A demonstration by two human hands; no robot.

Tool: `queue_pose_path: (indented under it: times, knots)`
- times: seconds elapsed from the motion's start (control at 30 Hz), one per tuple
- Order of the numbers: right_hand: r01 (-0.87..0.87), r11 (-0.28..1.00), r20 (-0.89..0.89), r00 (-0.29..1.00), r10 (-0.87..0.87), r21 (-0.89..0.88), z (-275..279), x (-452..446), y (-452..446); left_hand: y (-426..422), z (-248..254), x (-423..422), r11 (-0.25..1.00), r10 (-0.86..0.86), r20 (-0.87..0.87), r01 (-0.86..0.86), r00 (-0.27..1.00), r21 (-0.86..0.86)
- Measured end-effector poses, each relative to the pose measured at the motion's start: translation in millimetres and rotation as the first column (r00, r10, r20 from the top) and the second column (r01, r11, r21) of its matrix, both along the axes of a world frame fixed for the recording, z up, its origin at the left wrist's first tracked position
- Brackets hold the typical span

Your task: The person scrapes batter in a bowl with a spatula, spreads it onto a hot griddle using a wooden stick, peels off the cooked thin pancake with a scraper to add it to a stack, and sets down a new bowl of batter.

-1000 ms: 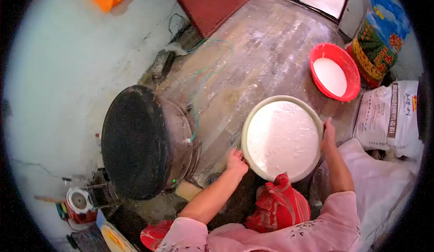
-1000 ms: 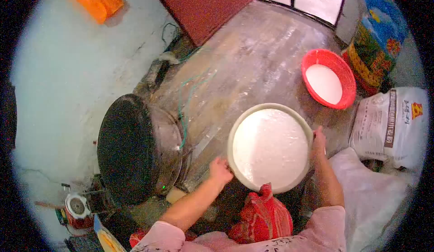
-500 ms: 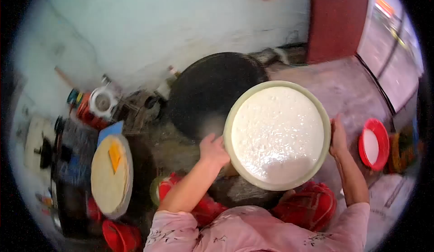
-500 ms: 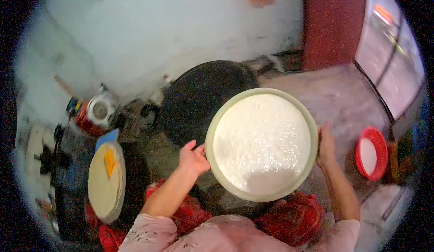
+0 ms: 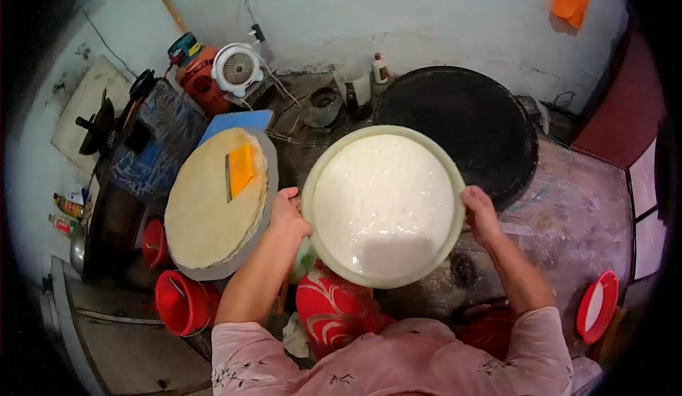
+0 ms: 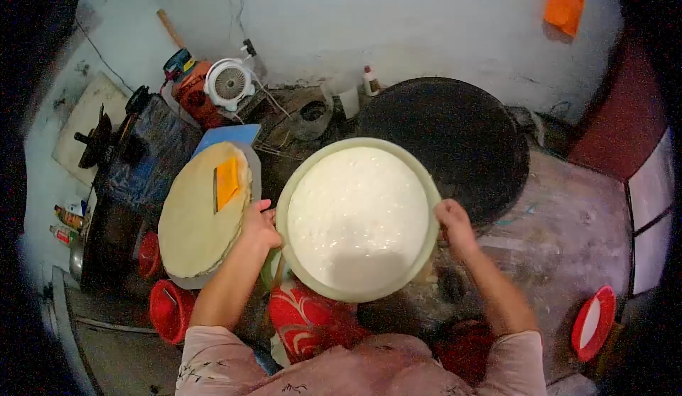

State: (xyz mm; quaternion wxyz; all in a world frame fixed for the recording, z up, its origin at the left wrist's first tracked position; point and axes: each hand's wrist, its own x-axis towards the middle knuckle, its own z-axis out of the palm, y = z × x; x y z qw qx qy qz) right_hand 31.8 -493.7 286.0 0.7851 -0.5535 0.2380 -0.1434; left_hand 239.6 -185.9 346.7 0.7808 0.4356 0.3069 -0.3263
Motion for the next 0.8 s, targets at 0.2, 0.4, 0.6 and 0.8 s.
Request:
queue_pose_path:
  times: [0.2, 0.4, 0.6, 0.8]
  knots:
    - [-0.252, 0.966, -0.101, 0.964, 0.245, -0.065, -47, 54, 49, 47, -44, 42, 0.962, 0.258, 0.050, -0.261, 0.965, 0.077]
    - [-0.315, 0.948, -0.116, 0.944, 0.308, -0.047, -93, 67, 76, 91, -118, 58, 0.898, 0.387, 0.067, -0.392, 0.920, 0.200]
    - [-0.318, 0.946, -0.206, 0.931, 0.300, -0.057, -160, 57, 77, 81, -132, 34, 0.904, 0.291, 0.034, -0.287, 0.956, 0.318]
    - [-0.335, 0.942, -0.269, 0.910, 0.316, -0.028, -203, 64, 73, 107, -237, 63, 0.917, 0.305, -0.047, -0.280, 0.951, 0.285]
